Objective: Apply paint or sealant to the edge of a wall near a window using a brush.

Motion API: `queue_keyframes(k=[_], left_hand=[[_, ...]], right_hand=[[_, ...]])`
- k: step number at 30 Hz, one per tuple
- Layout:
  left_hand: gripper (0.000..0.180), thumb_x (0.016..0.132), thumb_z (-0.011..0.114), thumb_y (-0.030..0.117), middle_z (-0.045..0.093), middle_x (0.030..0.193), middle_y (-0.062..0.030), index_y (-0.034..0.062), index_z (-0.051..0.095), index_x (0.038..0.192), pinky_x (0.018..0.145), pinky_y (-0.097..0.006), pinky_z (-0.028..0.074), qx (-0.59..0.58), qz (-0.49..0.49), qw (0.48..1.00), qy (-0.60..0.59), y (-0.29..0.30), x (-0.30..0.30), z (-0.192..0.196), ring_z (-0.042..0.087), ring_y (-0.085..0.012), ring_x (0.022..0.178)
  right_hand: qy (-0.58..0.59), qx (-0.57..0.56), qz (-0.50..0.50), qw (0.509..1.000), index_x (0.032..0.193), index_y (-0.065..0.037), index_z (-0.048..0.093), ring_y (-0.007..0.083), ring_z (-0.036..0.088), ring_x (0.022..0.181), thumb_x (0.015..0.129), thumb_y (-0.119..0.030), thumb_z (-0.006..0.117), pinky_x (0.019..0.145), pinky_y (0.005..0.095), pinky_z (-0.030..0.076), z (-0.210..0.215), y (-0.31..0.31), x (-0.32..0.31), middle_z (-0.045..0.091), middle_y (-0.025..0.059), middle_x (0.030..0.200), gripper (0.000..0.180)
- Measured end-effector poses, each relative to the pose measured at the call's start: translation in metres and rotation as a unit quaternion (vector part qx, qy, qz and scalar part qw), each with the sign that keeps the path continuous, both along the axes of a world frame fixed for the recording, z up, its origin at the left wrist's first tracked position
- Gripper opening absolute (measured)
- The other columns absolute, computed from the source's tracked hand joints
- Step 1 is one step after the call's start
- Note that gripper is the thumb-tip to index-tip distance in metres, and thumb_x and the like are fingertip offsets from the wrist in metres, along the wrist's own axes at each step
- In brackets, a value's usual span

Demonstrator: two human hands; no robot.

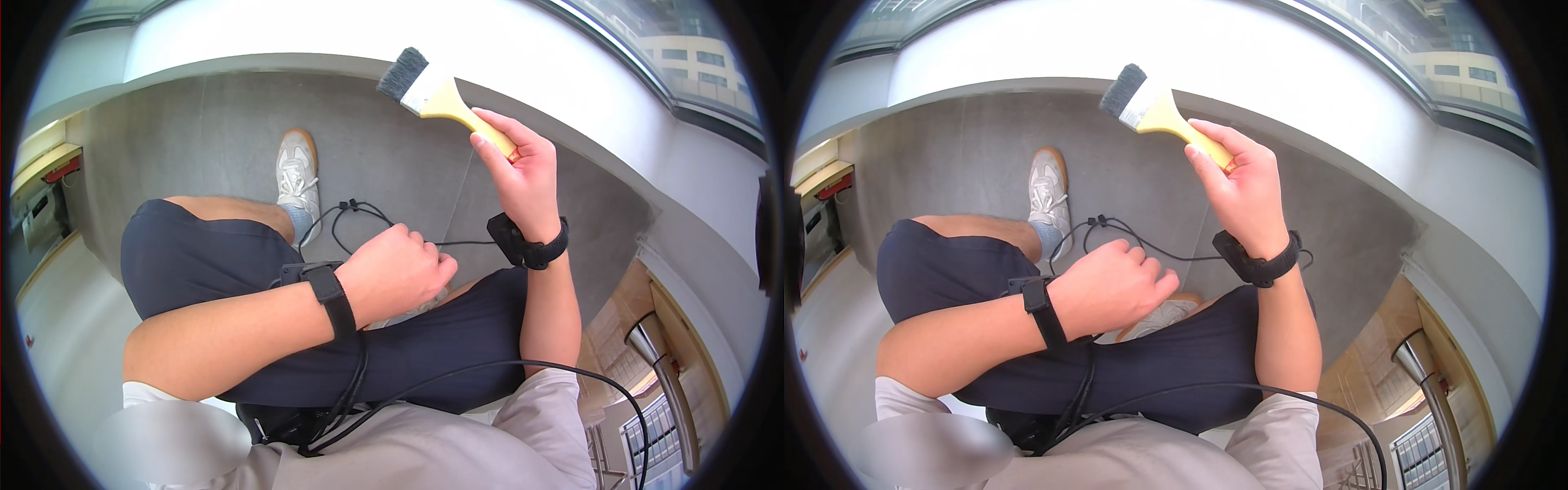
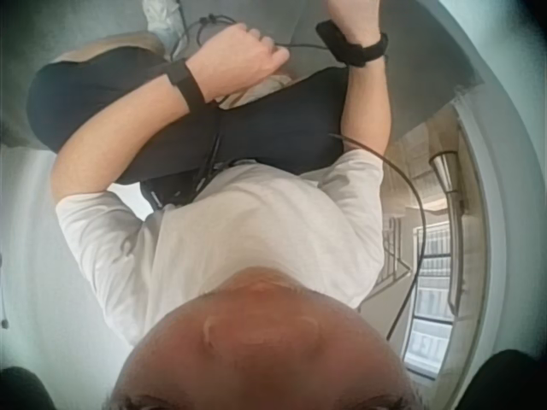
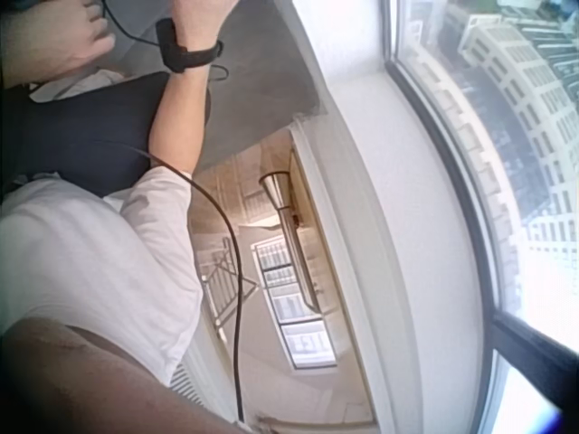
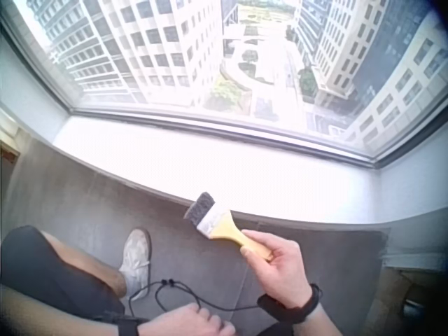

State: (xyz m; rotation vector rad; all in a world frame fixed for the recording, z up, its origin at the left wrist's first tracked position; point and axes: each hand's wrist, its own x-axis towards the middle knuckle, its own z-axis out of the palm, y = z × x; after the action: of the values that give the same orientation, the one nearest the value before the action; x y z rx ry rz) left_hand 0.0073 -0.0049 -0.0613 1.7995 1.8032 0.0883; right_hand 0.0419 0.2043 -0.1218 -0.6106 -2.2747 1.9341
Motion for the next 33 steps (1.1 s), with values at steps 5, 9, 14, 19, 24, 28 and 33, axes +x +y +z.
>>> queue_keyframes(k=[5,9,14,19,24,28,33], left_hand=[[0.016,0.080,0.067,0.016,0.061,0.069,-0.0038,0.0067,0.058,0.089,0.064,-0.032,0.048,-0.002,-0.002,1.000,-0.003,-0.001,-0.001,0.002,0.065,-0.0205,0.067],[0.014,0.080,0.067,0.016,0.062,0.067,-0.0033,0.0069,0.058,0.087,0.064,-0.031,0.047,0.014,0.011,1.000,-0.006,0.002,-0.003,0.006,0.065,-0.0203,0.067],[0.010,0.082,0.066,0.016,0.064,0.068,-0.0025,0.0085,0.060,0.084,0.064,-0.031,0.046,0.039,0.016,0.999,0.007,0.006,0.004,0.012,0.066,-0.0195,0.068],[0.009,0.085,0.065,0.017,0.065,0.068,-0.0017,0.0098,0.062,0.083,0.063,-0.032,0.045,0.031,0.016,0.999,-0.011,0.006,0.014,0.010,0.067,-0.0193,0.070],[0.009,0.087,0.063,0.018,0.066,0.068,-0.0017,0.0109,0.064,0.082,0.063,-0.034,0.046,0.017,-0.007,1.000,-0.008,0.004,0.018,0.004,0.068,-0.0197,0.069],[0.009,0.088,0.063,0.018,0.068,0.070,-0.0020,0.0114,0.065,0.082,0.062,-0.035,0.048,-0.013,-0.035,0.999,-0.020,0.002,0.020,0.000,0.069,-0.0197,0.068],[0.009,0.087,0.064,0.018,0.068,0.071,-0.0016,0.0118,0.066,0.080,0.063,-0.035,0.048,-0.022,-0.037,0.999,-0.004,-0.005,0.022,-0.001,0.070,-0.0196,0.070]], right_hand=[[-0.007,-0.010,-0.147,0.989,0.122,0.004,0.071,0.0039,0.057,0.078,0.094,-0.004,0.071,0.069,0.0196,0.046,0.006,0.013,0.003,0.070,0.0008,0.093,0.029],[-0.022,0.008,-0.170,0.985,0.123,0.004,0.070,0.0040,0.058,0.079,0.095,-0.004,0.070,0.069,0.0199,0.046,0.007,0.004,0.006,0.070,0.0016,0.094,0.030],[-0.005,0.068,-0.088,0.994,0.124,0.004,0.069,0.0031,0.056,0.077,0.096,-0.005,0.069,0.066,0.0196,0.046,0.006,-0.017,0.002,0.070,0.0009,0.093,0.030],[-0.014,0.064,-0.126,0.990,0.126,0.003,0.069,0.0022,0.053,0.075,0.096,-0.007,0.071,0.065,0.0187,0.043,0.005,-0.020,-0.002,0.067,-0.0014,0.091,0.031],[-0.005,0.082,-0.190,0.978,0.127,0.003,0.069,0.0042,0.057,0.078,0.096,-0.006,0.071,0.069,0.0206,0.047,0.003,-0.031,-0.002,0.070,0.0005,0.093,0.033],[-0.010,0.098,-0.150,0.984,0.127,0.002,0.069,0.0034,0.055,0.076,0.096,-0.006,0.070,0.066,0.0204,0.045,0.003,-0.039,-0.006,0.069,0.0004,0.091,0.032],[-0.009,0.087,-0.157,0.984,0.127,0.002,0.069,0.0038,0.055,0.076,0.096,-0.006,0.070,0.066,0.0203,0.045,0.004,-0.041,-0.012,0.068,0.0001,0.090,0.032]])
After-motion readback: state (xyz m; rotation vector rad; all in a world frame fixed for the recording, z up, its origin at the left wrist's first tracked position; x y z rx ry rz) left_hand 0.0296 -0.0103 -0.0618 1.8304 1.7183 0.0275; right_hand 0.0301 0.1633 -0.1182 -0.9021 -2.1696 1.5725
